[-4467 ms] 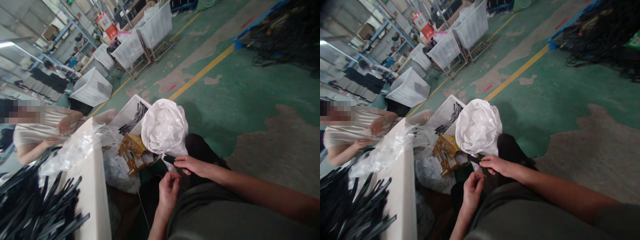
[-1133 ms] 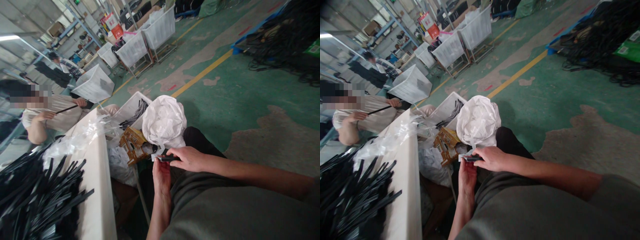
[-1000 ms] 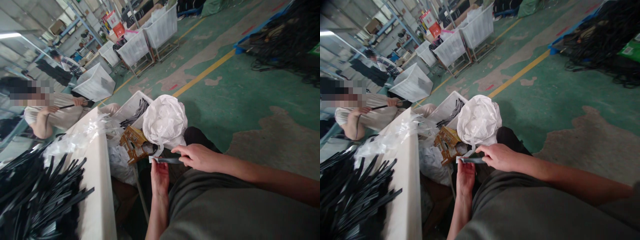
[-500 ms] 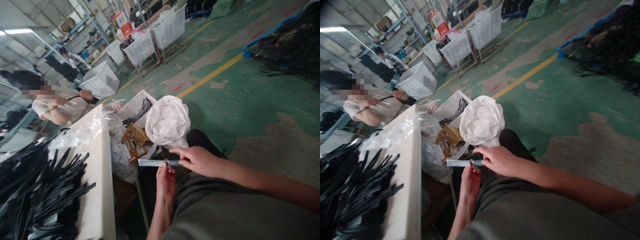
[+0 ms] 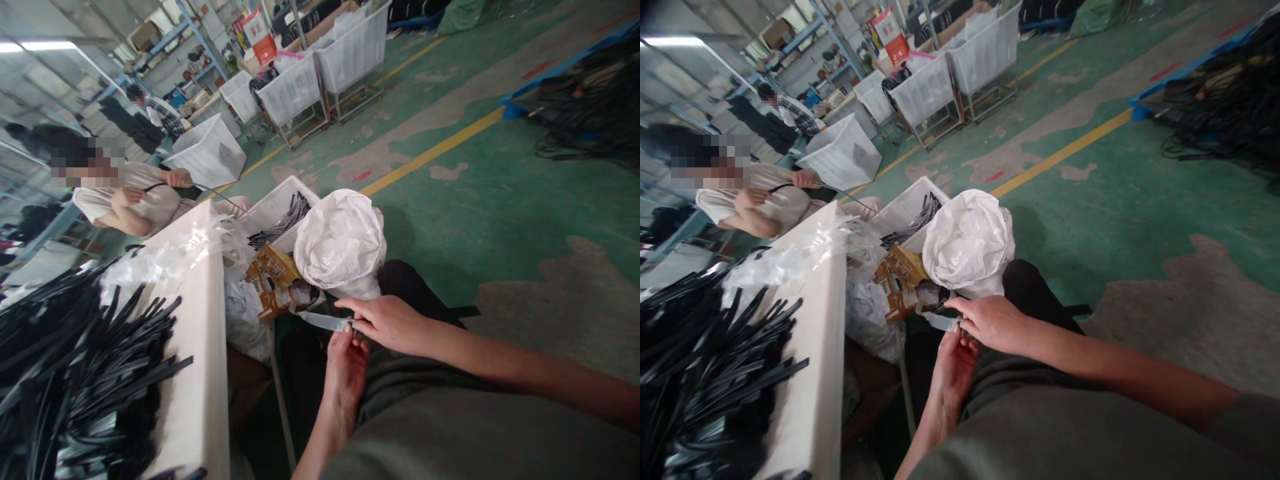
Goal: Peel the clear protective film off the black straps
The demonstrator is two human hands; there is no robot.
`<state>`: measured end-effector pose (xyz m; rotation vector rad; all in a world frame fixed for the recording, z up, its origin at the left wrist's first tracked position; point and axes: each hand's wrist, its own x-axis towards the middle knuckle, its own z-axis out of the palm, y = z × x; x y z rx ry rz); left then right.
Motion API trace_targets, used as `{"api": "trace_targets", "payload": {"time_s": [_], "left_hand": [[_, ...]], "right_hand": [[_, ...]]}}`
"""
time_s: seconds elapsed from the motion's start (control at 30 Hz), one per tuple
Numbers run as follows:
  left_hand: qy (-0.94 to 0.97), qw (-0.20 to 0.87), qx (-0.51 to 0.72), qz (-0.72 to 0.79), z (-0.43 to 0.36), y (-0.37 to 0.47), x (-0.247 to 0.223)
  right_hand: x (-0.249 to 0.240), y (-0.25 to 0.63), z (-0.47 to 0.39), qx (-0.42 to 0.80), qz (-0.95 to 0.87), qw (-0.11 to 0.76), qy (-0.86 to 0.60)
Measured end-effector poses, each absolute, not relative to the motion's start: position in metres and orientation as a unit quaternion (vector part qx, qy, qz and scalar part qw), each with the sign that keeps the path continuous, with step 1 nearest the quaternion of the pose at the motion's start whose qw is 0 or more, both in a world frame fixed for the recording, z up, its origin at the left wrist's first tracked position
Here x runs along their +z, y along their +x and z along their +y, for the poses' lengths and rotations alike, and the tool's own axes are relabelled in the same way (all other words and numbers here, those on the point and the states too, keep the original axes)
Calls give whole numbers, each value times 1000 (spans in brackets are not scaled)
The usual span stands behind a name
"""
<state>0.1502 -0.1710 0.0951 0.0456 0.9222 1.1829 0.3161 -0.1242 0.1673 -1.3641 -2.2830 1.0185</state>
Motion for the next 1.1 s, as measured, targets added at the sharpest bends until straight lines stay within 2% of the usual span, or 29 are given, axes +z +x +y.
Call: {"api": "trace_targets", "payload": {"time_s": [0.2,0.47,0.67,0.9,1.1], "left_hand": [[0,674,593,440,-156,121,95],[18,716,552,427,-157,145,96],[-7,678,585,446,-148,120,95],[32,720,538,437,-149,151,98],[23,699,558,446,-149,141,98]], "right_hand": [[178,344,-119,366,-794,142,-463],[163,315,-109,347,-799,153,-466],[171,358,-109,343,-793,101,-493],[152,324,-109,341,-782,173,-492],[157,339,-110,406,-753,194,-481]]}}
